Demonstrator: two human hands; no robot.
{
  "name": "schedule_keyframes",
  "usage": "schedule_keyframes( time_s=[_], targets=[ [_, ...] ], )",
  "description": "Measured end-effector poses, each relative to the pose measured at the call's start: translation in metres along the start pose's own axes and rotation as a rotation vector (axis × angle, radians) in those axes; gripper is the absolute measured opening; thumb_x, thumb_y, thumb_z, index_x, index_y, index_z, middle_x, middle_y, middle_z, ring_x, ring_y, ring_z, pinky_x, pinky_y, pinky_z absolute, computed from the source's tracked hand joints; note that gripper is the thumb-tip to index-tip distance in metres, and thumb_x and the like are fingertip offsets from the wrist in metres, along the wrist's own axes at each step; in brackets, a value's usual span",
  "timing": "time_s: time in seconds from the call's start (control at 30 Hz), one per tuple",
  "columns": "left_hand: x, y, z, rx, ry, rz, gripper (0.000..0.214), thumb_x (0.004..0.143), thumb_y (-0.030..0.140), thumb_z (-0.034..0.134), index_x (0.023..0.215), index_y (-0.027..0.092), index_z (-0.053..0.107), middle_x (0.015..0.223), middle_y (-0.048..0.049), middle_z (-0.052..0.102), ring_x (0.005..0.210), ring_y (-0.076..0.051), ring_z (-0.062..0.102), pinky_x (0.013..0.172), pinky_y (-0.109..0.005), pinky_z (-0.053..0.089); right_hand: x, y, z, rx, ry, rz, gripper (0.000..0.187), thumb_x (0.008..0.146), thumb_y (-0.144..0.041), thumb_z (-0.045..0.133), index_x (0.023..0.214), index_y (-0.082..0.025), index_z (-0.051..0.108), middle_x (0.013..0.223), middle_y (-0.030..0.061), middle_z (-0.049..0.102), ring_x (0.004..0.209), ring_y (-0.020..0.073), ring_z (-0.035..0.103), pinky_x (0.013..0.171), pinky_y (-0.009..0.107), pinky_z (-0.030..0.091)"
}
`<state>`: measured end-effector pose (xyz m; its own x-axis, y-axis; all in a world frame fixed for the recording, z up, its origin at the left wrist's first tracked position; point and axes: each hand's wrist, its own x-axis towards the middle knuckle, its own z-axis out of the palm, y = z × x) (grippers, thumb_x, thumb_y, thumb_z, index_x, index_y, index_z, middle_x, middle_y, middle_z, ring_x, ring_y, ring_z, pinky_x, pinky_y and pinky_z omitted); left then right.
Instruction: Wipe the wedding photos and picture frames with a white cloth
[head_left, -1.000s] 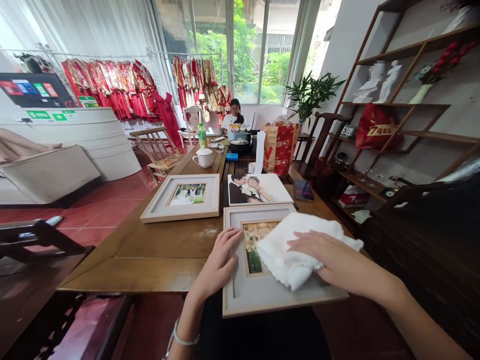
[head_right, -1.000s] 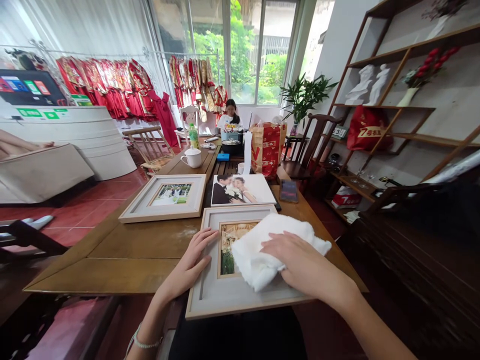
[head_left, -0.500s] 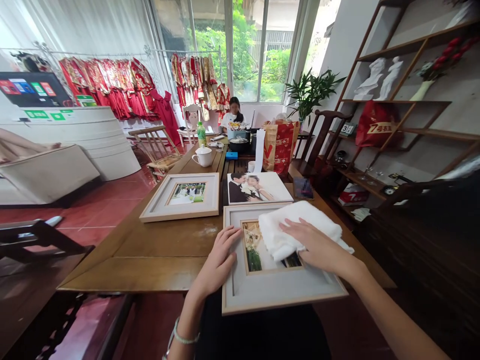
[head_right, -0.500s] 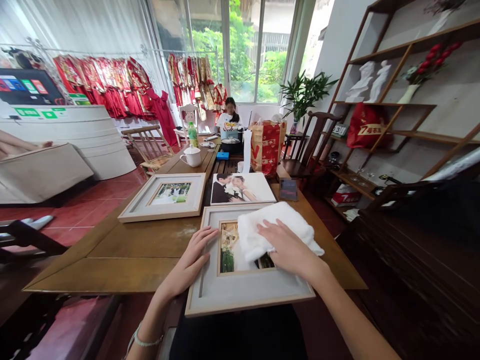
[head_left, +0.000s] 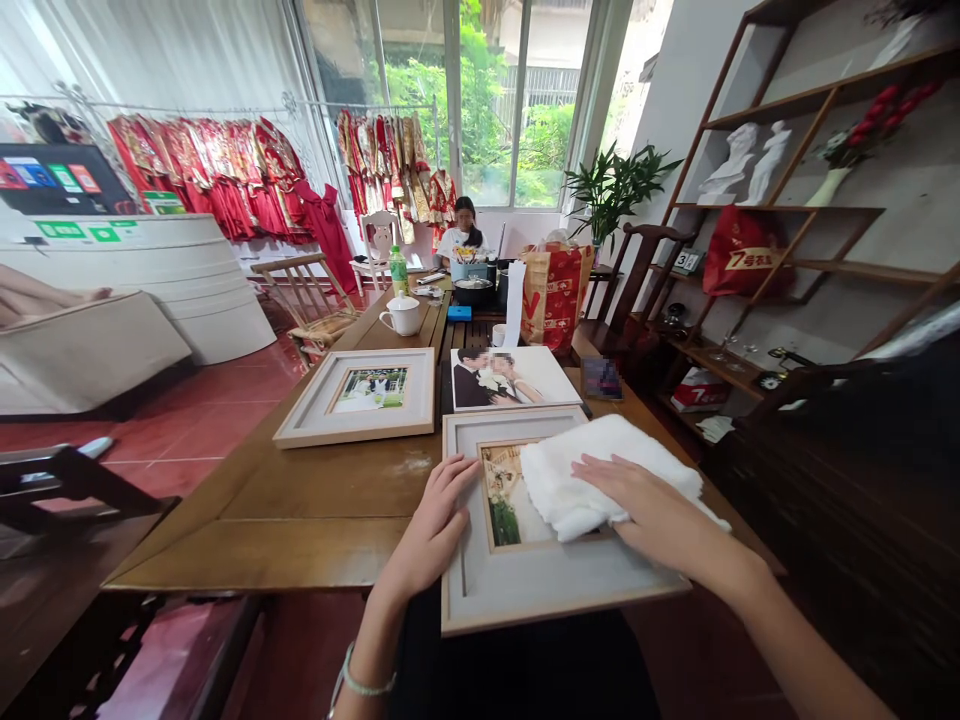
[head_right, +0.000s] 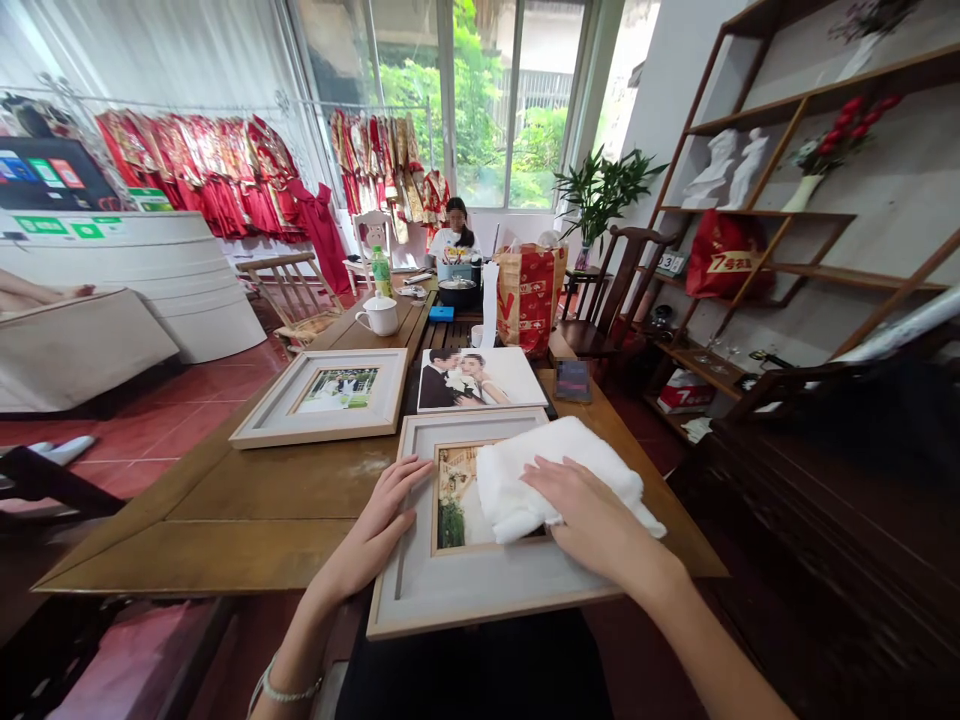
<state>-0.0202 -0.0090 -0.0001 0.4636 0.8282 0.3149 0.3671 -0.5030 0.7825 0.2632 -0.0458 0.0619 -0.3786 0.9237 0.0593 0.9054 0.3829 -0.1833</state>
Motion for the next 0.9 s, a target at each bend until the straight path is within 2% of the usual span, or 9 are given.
schedule_keyframes(
  time_s=[0.07, 0.13, 0.27, 0.37, 0.47, 0.53, 0.63, 0.73, 0.9],
  targets=[
    [0.000, 0.000, 0.000, 0.002, -0.002, -0.003, 0.054, 0.085, 0.011, 0.038, 0.136, 0.026, 0.044, 0.143, -0.0047, 0.041, 0.138, -0.025, 0.022, 0.115, -0.050, 0.016, 0.007, -0.007, 0.012, -0.064, 0.013, -0.023, 0.074, 0.055, 0.002, 0.039, 0.125, -0.013, 0.055, 0.135, 0.0108, 0.052, 0.129, 0.0244, 0.042, 0.108, 0.046, 0.033],
    [0.000, 0.000, 0.001, 0.008, -0.007, -0.004, 0.054, 0.085, 0.011, 0.038, 0.136, 0.026, 0.043, 0.143, -0.0046, 0.041, 0.138, -0.025, 0.022, 0.115, -0.051, 0.015, 0.003, -0.019, 0.015, -0.080, -0.011, -0.015, 0.072, 0.056, 0.002, 0.040, 0.124, -0.013, 0.055, 0.132, 0.0130, 0.055, 0.125, 0.0263, 0.047, 0.102, 0.045, 0.040],
    [0.001, 0.001, 0.002, 0.020, -0.008, -0.003, 0.054, 0.084, 0.009, 0.037, 0.136, 0.025, 0.044, 0.141, -0.0050, 0.043, 0.138, -0.024, 0.023, 0.115, -0.050, 0.015, -0.024, -0.043, 0.002, 0.031, -0.123, -0.010, 0.064, 0.060, -0.001, 0.042, 0.119, -0.021, 0.059, 0.115, 0.0084, 0.066, 0.106, 0.0269, 0.061, 0.085, 0.037, 0.050],
    [0.001, 0.001, 0.002, 0.016, -0.004, -0.011, 0.055, 0.084, 0.009, 0.036, 0.135, 0.025, 0.045, 0.142, -0.0052, 0.042, 0.138, -0.024, 0.023, 0.115, -0.050, 0.016, -0.042, -0.053, -0.010, 0.154, -0.183, -0.028, 0.057, 0.062, -0.004, 0.044, 0.112, -0.024, 0.062, 0.104, 0.0052, 0.070, 0.097, 0.0247, 0.063, 0.079, 0.031, 0.048],
    [0.001, 0.000, 0.001, 0.011, -0.012, -0.014, 0.054, 0.083, 0.008, 0.036, 0.135, 0.024, 0.044, 0.143, -0.0054, 0.041, 0.138, -0.024, 0.021, 0.116, -0.049, 0.014, -0.044, -0.054, -0.014, 0.189, -0.195, -0.004, 0.052, 0.064, -0.005, 0.044, 0.108, -0.024, 0.063, 0.097, 0.0043, 0.071, 0.090, 0.0238, 0.064, 0.076, 0.030, 0.047],
    [0.000, -0.001, 0.001, 0.009, -0.016, -0.012, 0.054, 0.083, 0.008, 0.036, 0.135, 0.023, 0.044, 0.143, -0.0054, 0.040, 0.138, -0.023, 0.020, 0.116, -0.048, 0.014, -0.037, -0.050, -0.010, 0.147, -0.157, 0.038, 0.055, 0.063, -0.003, 0.041, 0.110, -0.023, 0.062, 0.098, 0.0053, 0.071, 0.091, 0.0249, 0.064, 0.076, 0.032, 0.047],
    [-0.001, -0.001, 0.001, 0.003, -0.013, -0.004, 0.054, 0.084, 0.009, 0.037, 0.136, 0.024, 0.043, 0.143, -0.0049, 0.040, 0.138, -0.023, 0.020, 0.116, -0.048, 0.014, -0.017, -0.044, 0.002, 0.069, -0.083, 0.067, 0.061, 0.062, -0.003, 0.040, 0.118, -0.020, 0.059, 0.111, 0.0075, 0.068, 0.102, 0.0267, 0.062, 0.081, 0.035, 0.048],
    [-0.001, -0.001, 0.002, 0.003, -0.012, -0.001, 0.054, 0.084, 0.009, 0.037, 0.136, 0.024, 0.042, 0.143, -0.0050, 0.039, 0.138, -0.023, 0.020, 0.116, -0.048, 0.014, 0.006, -0.037, 0.011, -0.002, -0.023, 0.013, 0.065, 0.062, -0.002, 0.040, 0.124, -0.015, 0.055, 0.124, 0.0096, 0.061, 0.112, 0.0256, 0.057, 0.091, 0.036, 0.045],
    [-0.001, 0.000, 0.001, 0.008, -0.006, 0.004, 0.052, 0.086, 0.011, 0.038, 0.136, 0.026, 0.043, 0.143, -0.0051, 0.041, 0.138, -0.026, 0.021, 0.115, -0.051, 0.015, 0.046, -0.024, 0.017, -0.183, 0.133, -0.048, 0.067, 0.060, 0.003, 0.043, 0.126, -0.008, 0.052, 0.130, 0.0146, 0.057, 0.127, 0.0267, 0.044, 0.104, 0.041, 0.036]
  ],
)
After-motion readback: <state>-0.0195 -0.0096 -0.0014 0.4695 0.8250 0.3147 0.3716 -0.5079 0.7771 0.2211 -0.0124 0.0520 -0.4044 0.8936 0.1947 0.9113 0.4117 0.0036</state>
